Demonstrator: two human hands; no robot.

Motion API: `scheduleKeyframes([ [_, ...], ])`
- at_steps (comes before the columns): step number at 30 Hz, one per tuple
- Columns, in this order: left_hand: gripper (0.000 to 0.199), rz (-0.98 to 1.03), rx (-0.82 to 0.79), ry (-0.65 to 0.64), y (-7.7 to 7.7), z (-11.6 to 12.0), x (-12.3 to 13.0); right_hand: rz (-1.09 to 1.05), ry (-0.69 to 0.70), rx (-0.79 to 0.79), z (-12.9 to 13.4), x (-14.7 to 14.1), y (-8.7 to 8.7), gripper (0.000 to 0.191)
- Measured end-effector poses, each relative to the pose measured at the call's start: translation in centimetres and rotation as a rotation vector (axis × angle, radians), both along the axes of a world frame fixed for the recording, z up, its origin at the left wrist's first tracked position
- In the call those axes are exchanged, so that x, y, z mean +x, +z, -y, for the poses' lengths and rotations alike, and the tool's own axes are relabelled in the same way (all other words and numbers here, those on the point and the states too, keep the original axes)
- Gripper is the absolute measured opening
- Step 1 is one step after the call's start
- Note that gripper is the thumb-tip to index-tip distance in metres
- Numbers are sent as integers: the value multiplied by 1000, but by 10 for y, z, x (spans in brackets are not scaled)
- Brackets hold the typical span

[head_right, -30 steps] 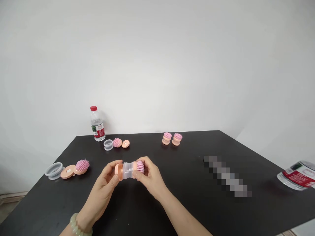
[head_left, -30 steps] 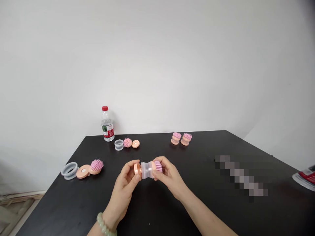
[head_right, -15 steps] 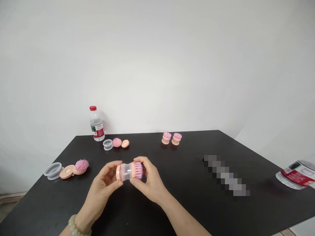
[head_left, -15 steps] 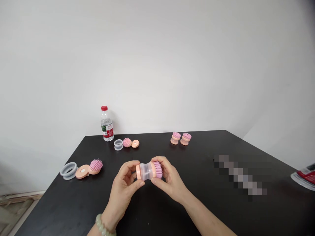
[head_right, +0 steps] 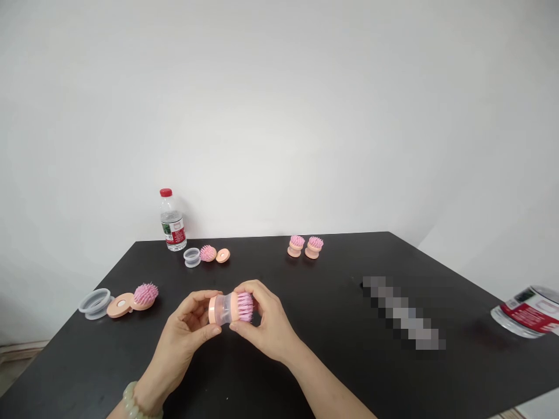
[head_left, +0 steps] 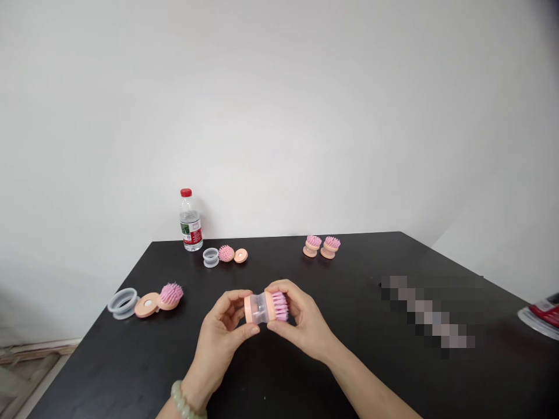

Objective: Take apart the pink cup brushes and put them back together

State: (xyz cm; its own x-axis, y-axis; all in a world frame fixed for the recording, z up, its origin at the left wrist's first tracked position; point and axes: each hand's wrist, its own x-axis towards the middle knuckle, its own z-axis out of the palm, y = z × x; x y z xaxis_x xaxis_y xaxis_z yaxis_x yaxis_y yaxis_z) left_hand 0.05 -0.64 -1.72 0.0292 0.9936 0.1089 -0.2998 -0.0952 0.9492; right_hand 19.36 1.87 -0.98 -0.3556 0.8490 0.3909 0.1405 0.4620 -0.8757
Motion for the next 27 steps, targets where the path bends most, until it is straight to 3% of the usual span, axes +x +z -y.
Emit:
scheduleKeyframes([
  [7, 47, 38, -54, 9, -1, -1, -1, 10, 13, -10, -1, 2, 0, 38],
  [14, 48, 33, -16, 12, -7, 0, 0, 18, -72, -72, -1, -2, -1, 36],
  [18, 47, -66, 32, 43, -10, 3, 1, -20, -87, -142, -2, -5, 3, 28],
  [22, 44, -243, 152, 98, -12, 4, 1, -57, -85, -305, -5, -9, 5, 33],
  [27, 41, -429, 218, 161, -14, 2, 0, -37, -139, -413, -9, -16, -4, 32],
])
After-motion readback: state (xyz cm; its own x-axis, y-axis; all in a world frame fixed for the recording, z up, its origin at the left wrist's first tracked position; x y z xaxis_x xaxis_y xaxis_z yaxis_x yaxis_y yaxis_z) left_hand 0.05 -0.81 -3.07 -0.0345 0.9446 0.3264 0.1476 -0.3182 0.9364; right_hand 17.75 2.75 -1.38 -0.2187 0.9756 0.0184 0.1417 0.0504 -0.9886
